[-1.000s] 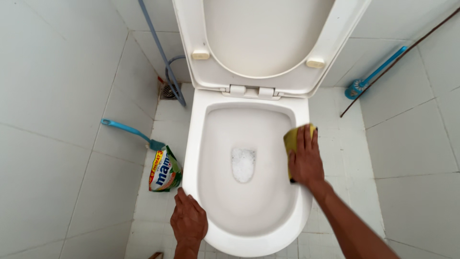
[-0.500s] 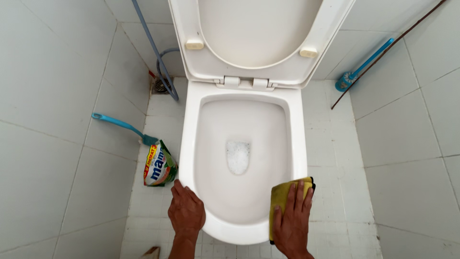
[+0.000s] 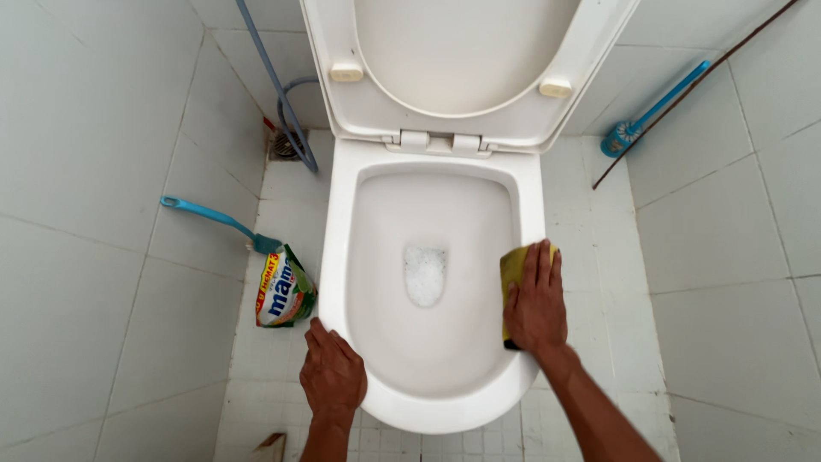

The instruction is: The person rinses the toilet bowl with a handheld bidet sprayer, then wipes the exterior of the toilet bowl and the underside of the seat with a yellow cloth. The person is wearing red flip-flops.

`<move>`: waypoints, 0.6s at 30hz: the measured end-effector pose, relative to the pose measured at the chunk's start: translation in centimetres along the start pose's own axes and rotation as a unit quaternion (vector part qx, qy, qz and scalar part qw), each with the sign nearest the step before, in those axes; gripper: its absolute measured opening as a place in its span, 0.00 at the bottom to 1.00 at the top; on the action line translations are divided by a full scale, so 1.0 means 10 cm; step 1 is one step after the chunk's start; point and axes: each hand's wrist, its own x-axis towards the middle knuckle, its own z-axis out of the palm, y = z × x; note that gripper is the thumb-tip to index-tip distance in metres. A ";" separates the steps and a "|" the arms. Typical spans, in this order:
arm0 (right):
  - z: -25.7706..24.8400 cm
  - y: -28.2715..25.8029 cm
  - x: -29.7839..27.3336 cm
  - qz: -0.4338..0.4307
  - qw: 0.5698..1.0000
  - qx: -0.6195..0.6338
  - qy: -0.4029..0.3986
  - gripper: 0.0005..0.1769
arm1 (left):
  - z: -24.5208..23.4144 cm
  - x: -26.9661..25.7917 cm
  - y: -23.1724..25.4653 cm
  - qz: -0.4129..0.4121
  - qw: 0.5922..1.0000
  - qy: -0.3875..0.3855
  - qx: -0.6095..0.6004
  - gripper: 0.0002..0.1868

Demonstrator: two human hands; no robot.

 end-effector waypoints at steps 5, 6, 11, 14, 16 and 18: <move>0.11 0.15 0.49 -0.011 1.000 0.009 -0.005 0.44 | -0.01 0.00 0.02 -0.019 1.000 -0.014 0.002 0.23; 0.12 0.18 0.57 -0.003 1.000 0.011 -0.017 0.44 | -0.02 0.01 0.03 -0.028 0.999 -0.024 0.006 0.23; 0.20 0.28 1.05 0.003 1.000 0.021 -0.023 0.44 | 0.01 0.03 0.03 -0.029 0.999 -0.009 0.009 0.23; 0.25 0.32 1.26 0.042 0.996 0.063 -0.049 0.44 | 0.02 0.02 -0.02 -0.023 1.000 -0.005 0.009 0.24; 0.25 0.35 1.45 0.036 0.997 0.061 -0.041 0.43 | 0.05 0.06 0.00 -0.022 1.000 -0.004 0.006 0.24; 0.24 0.36 1.59 0.039 0.997 0.052 -0.038 0.44 | 0.04 0.07 0.01 -0.041 0.999 -0.015 0.006 0.24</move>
